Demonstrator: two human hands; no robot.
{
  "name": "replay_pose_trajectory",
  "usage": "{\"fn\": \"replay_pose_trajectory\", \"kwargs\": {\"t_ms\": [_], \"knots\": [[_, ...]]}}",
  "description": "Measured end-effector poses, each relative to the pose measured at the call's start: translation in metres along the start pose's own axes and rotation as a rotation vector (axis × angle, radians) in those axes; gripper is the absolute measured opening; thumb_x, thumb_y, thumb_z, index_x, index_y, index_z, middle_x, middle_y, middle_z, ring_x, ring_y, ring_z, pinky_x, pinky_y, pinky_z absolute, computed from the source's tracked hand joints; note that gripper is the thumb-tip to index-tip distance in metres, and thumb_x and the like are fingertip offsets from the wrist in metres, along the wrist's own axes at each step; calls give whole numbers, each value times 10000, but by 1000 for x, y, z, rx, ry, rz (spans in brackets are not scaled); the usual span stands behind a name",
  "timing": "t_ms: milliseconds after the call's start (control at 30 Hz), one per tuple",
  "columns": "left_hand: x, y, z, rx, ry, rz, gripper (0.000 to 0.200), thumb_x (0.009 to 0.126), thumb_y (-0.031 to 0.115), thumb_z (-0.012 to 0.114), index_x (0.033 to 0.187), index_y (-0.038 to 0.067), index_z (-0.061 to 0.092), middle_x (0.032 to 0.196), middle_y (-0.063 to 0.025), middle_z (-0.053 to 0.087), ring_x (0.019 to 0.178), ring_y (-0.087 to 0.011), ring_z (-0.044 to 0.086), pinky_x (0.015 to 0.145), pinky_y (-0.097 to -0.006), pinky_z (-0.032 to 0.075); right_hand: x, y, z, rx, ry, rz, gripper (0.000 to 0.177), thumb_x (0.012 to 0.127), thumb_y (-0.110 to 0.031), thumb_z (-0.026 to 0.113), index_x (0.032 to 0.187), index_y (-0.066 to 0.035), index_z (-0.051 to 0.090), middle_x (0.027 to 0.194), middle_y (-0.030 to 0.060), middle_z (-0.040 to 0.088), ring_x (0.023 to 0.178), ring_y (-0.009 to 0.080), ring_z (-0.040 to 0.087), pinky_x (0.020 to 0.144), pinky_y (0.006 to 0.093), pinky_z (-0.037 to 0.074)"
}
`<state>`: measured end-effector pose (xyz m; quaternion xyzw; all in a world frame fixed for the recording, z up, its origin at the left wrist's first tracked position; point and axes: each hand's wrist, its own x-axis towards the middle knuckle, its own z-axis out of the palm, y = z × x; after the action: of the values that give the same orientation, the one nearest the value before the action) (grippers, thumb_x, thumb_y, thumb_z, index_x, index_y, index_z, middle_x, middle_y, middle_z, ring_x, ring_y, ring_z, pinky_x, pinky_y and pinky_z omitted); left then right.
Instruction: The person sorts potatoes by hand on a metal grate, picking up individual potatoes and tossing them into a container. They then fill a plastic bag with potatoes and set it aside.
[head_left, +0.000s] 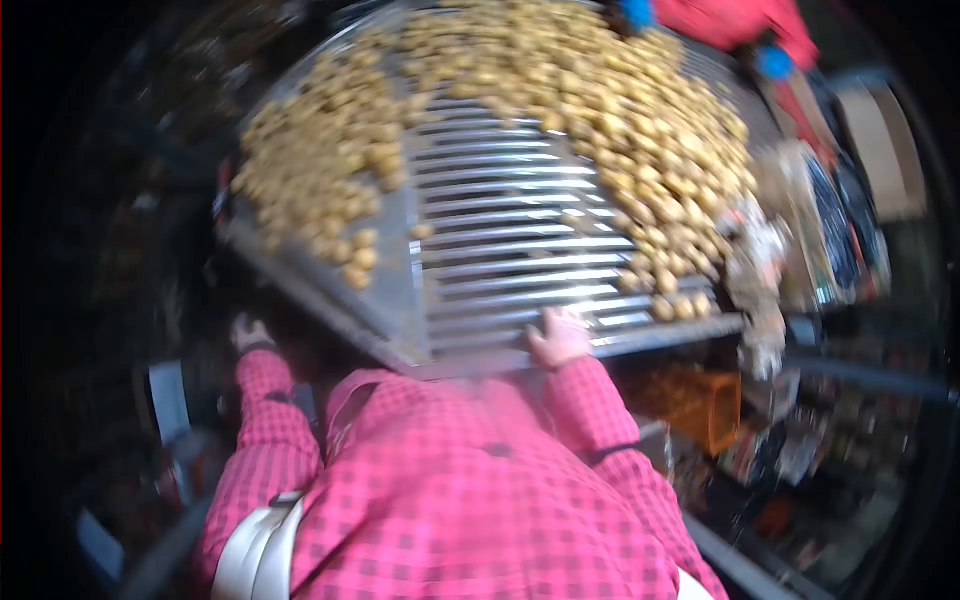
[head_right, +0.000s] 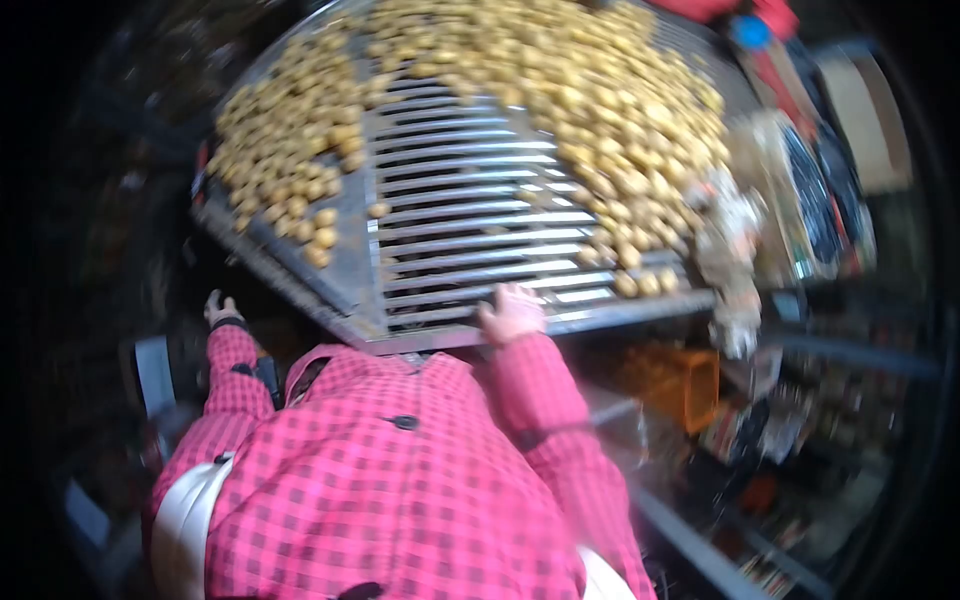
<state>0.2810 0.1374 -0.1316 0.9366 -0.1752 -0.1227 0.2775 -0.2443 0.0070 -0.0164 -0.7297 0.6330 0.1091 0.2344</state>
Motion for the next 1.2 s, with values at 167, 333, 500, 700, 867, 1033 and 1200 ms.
{"fn": "replay_pose_trajectory", "kwargs": {"t_ms": [167, 333, 500, 700, 867, 1033, 1200], "knots": [[-7, 103, 53, -55, 59, 465, 528, 838, 244, 616, 1308, 83, 439, 1336, -163, 395, 1242, -310, 365, 1045, -403, 308, -17, 9, -5, 93, 96, -157, 297, 779, -233, 505, 948, -13, 611, 1053, 168, 572, 1042, 327, 508, 882, 420, 441], [-47, 135, 72, 613, 51, 346, 542, 868, 397, 515, 1353, 194, 384, 1372, -111, 399, 1290, -321, 320, 1087, -461, 200, -16, 22, -4, 113, 31, -281, 356, 815, -345, 515, 1004, -59, 612, 1071, 125, 571, 1035, 293, 509, 890, 402, 429], [-51, 137, 67, 629, 53, 374, 505, 884, 380, 496, 1339, 184, 397, 1370, -109, 403, 1286, -305, 334, 1097, -461, 174, -12, 44, -16, 413, -91, -287, 354, 800, -372, 518, 1026, -124, 632, 1033, 123, 621, 978, 288, 585, 880, 404, 449], [-84, 160, 50, 569, 78, 370, 501, 847, 336, 564, 1300, 160, 443, 1349, -103, 422, 1265, -296, 366, 1061, -469, 246, 12, 176, -86, 126, 626, 467, 257, 776, -237, 574, 988, -95, 610, 1033, 132, 584, 1084, 314, 499, 896, 411, 429], [-81, 203, 66, 85, -56, 790, 472, 831, 203, 588, 1262, 54, 466, 1282, -149, 467, 1198, -289, 439, 981, -410, 367, 35, 195, -79, -59, 205, 653, 411, 760, -333, 613, 1154, -222, 582, 1246, 107, 494, 1214, 251, 410, 978, 377, 366], [-127, 271, 129, -713, -966, 527, 357, 871, 95, 520, 1210, -14, 488, 1113, -127, 584, 1034, -235, 569, 875, -325, 471, 34, 215, -63, 442, 347, 501, 493, 694, -157, 701, 1168, -142, 565, 1164, 118, 567, 1072, 258, 547, 912, 366, 442], [-267, 324, 112, -878, -1838, -315, 490, 865, 236, 591, 1309, 134, 409, 1219, -119, 493, 1057, -266, 544, 842, -444, 497, -9, 108, -73, 1408, 419, 200, 487, 719, -103, 710, 1168, -20, 544, 1047, 100, 607, 932, 186, 581, 812, 310, 487]]}}
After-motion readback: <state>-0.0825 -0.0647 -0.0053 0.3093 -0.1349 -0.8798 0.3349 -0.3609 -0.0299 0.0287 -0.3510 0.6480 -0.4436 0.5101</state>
